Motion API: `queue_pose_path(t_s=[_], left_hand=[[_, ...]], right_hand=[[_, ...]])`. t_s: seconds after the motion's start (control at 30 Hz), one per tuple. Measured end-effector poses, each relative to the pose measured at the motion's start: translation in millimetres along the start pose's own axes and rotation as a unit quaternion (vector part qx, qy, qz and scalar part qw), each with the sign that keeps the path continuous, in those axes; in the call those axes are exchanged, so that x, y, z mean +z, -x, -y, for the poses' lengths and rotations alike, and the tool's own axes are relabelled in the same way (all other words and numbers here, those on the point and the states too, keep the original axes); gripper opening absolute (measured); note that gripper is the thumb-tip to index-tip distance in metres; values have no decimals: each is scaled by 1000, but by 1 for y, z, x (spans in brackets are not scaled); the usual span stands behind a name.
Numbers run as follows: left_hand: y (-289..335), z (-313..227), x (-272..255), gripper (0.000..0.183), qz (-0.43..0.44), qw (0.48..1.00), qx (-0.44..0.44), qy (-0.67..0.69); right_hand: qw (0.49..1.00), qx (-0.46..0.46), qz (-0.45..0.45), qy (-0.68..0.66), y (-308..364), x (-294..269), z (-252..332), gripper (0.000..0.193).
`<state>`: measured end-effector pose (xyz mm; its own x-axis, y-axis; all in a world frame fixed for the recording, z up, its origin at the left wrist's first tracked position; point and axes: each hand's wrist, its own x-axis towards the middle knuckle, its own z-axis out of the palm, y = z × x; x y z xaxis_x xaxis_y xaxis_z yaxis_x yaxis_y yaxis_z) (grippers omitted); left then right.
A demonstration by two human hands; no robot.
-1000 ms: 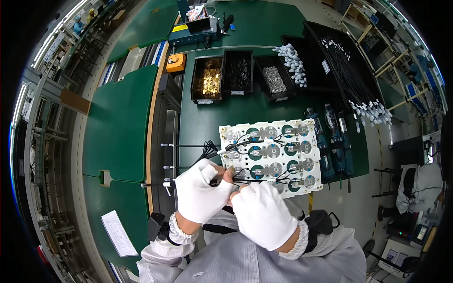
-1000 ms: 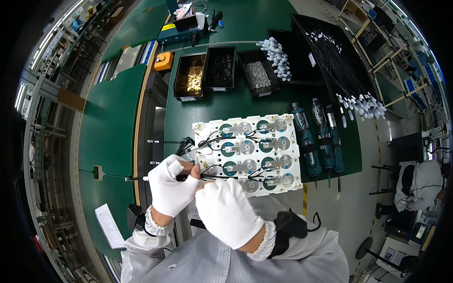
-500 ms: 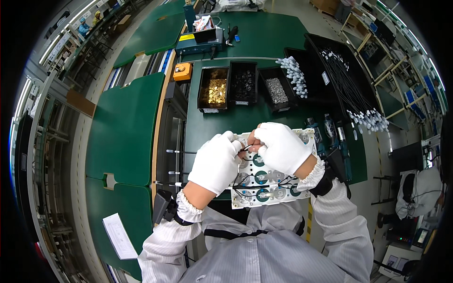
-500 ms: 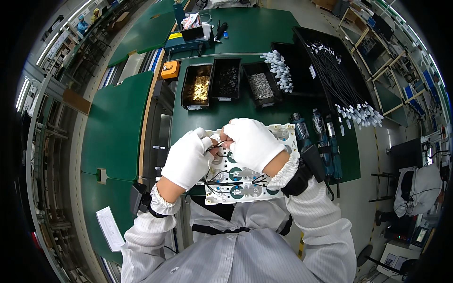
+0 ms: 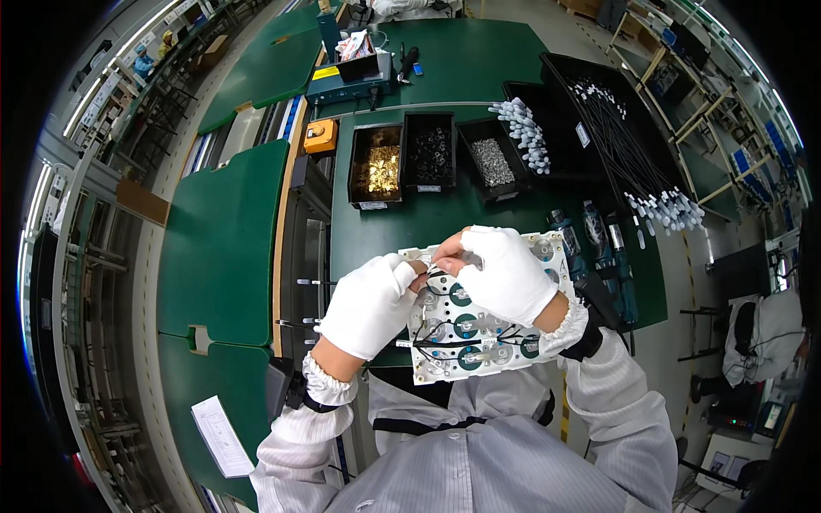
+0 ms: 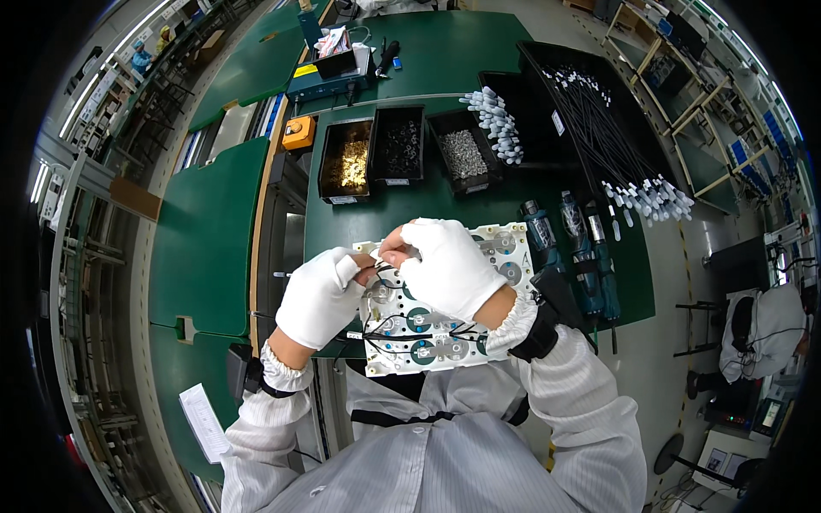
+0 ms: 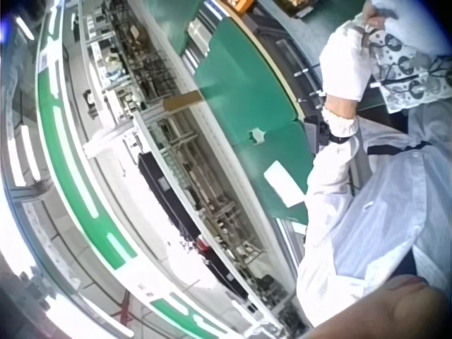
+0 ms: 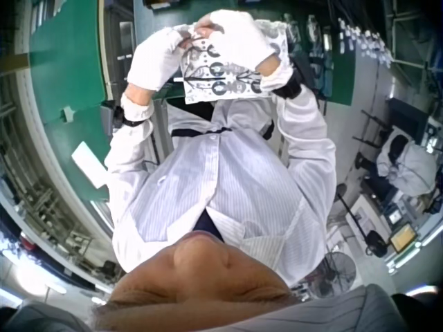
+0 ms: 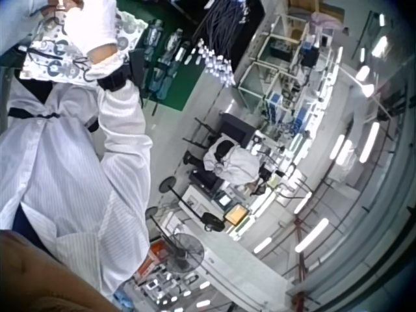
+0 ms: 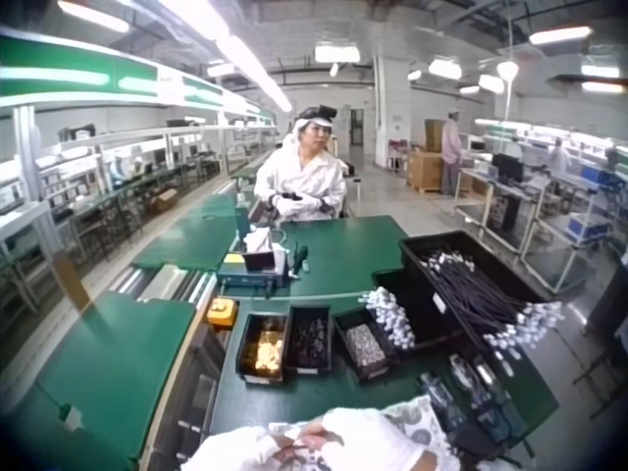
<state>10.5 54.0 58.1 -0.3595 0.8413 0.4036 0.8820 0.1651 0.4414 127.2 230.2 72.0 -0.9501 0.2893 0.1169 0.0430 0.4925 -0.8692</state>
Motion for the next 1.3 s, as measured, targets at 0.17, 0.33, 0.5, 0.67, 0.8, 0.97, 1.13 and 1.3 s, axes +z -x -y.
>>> queue_pose_path(t_s=[0.17, 0.33, 0.5, 0.67, 0.8, 0.97, 1.13, 1.3], left_hand=[[21, 7, 12, 13, -32, 978, -167, 123], [20, 9, 11, 4, -13, 940, -213, 266], [16, 17, 6, 3, 43, 928, -220, 296], [7, 11, -3, 5, 79, 924, -238, 288], [6, 11, -10, 7, 102, 938, -241, 229], [-17, -1, -17, 12, 149, 974, -166, 38], [-45, -18, -20, 16, 210, 944, -245, -65], [-49, -14, -5, 15, 187, 945, -225, -146]], right_hand=[[1000, 15, -4, 9, -5, -4, -2, 10], [991, -55, 33, 120, -7, -10, -13, 14], [994, -31, 55, 94, -15, -4, -10, 11], [993, 4, 44, 105, -12, -5, -7, 10], [996, 14, 18, 86, -13, -2, -1, 11], [998, -31, 27, 46, -2, 1, -5, 11], [999, -20, -18, 46, 11, 5, -2, 18], [999, -34, -6, 7, 17, 3, -3, 15]])
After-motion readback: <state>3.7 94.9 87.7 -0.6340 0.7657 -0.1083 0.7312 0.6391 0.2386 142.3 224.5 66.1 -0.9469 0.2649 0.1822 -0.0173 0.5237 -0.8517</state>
